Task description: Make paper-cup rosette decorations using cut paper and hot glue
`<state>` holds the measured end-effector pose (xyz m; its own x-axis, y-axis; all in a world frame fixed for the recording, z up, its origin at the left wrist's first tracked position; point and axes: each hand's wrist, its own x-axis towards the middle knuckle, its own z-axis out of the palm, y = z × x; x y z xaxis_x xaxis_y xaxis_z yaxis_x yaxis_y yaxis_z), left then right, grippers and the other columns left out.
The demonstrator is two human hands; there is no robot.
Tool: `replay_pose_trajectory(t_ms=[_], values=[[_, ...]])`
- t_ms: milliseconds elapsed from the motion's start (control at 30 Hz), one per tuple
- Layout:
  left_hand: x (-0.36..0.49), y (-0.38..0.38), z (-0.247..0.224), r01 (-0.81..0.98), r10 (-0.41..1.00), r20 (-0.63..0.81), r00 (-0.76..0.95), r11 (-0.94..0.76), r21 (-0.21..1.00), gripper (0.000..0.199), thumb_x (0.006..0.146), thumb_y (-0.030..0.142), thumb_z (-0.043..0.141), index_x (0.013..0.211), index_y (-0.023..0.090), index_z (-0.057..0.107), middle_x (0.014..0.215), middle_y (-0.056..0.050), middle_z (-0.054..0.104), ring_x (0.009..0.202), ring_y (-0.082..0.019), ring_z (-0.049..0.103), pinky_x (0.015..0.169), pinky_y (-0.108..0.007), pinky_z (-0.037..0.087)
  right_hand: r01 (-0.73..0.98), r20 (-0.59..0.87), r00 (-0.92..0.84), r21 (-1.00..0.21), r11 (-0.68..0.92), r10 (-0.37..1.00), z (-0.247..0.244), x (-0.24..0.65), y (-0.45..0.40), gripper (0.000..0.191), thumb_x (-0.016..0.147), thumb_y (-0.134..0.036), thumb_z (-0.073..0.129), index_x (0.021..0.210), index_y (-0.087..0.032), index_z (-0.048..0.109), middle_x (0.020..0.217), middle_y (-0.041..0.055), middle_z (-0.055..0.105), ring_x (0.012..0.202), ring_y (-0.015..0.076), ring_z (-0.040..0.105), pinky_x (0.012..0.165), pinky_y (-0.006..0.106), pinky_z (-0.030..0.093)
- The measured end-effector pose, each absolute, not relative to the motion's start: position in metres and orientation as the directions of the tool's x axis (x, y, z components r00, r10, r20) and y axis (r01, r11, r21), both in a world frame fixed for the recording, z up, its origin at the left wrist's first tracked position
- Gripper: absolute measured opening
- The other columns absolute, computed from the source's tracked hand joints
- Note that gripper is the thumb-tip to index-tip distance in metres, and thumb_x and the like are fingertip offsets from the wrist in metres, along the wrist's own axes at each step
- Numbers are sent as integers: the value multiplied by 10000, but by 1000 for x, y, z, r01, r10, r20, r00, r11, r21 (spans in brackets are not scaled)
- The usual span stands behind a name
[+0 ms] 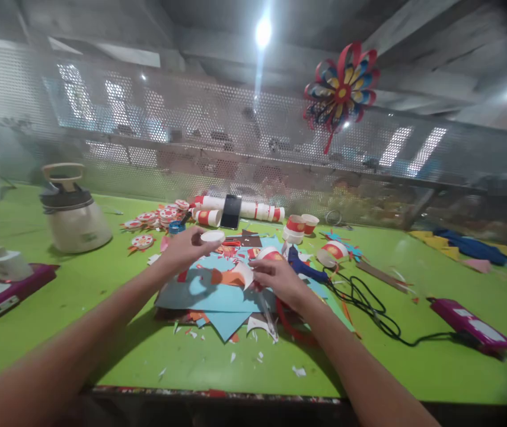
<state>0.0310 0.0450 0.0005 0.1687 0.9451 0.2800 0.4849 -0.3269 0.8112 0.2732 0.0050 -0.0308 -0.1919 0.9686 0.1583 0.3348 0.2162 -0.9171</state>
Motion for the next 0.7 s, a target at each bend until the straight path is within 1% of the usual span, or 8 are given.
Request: replay_pose_trajectory(t_ms=[100, 200, 300, 367, 400, 467, 533, 700], values=[[42, 37, 2, 444, 920, 295, 259, -384, 810, 474, 706, 556, 678, 969, 167, 604, 901, -96, 703, 798, -254, 671, 695, -379, 522, 441, 245, -148, -851, 285, 958, -30, 275, 5, 338, 667, -89, 510, 895, -134, 756, 807, 77, 745, 673, 192, 674, 687, 326, 529], [51, 22, -4, 382, 873, 317, 370, -454, 805, 449, 725, 502, 688, 1028, 183, 598, 986, -79, 686, 827, -221, 657, 717, -350, 529, 528, 340, -73, -784, 325, 938, -25, 279, 5, 274, 690, -98, 491, 738, -177, 749, 766, 57, 735, 803, 223, 665, 800, 344, 492], [52, 6, -16, 293, 772, 361, 524, -561, 775, 408, 773, 407, 671, 1109, 206, 558, 1071, -64, 651, 916, -204, 633, 810, -345, 513, 563, 394, -27, -753, 340, 919, -22, 282, 4, 240, 767, -178, 506, 814, -180, 741, 815, 61, 733, 848, 235, 650, 808, 347, 476], [51, 0, -24, 277, 714, 363, 599, -610, 743, 386, 783, 345, 663, 1123, 211, 538, 1055, -54, 642, 928, -203, 619, 822, -343, 505, 563, 401, -29, -750, 346, 916, -22, 280, 2, 225, 817, -272, 536, 803, -164, 732, 796, 73, 723, 804, 231, 646, 770, 335, 476], [50, -2, -28, 290, 701, 360, 616, -627, 723, 381, 780, 324, 661, 1120, 210, 533, 1043, -53, 641, 919, -205, 616, 811, -342, 506, 555, 397, -35, -755, 348, 917, -22, 278, 1, 267, 843, -331, 536, 769, -156, 724, 759, 75, 713, 760, 224, 643, 738, 325, 477], [49, -4, -35, 348, 701, 364, 613, -653, 673, 396, 769, 312, 664, 1122, 200, 521, 1040, -66, 643, 898, -215, 612, 787, -351, 509, 525, 380, -51, -776, 348, 924, -22, 271, -2, 416, 899, -448, 478, 735, -143, 709, 690, 74, 690, 676, 204, 632, 661, 304, 479], [49, -6, -40, 411, 706, 386, 593, -678, 609, 438, 763, 326, 671, 1143, 187, 502, 1050, -90, 647, 888, -230, 612, 781, -372, 510, 481, 359, -80, -803, 352, 930, -21, 264, -8, 506, 930, -511, 409, 797, -129, 713, 694, 78, 688, 653, 194, 630, 612, 285, 481], [53, -9, -47, 489, 671, 503, 545, -741, 460, 490, 786, 342, 655, 1199, 189, 439, 1050, -124, 656, 928, -274, 631, 792, -419, 521, 417, 358, -191, -813, 406, 914, -22, 245, -25, 389, 900, -470, 522, 1002, -145, 709, 866, 86, 708, 787, 206, 630, 685, 284, 480]])
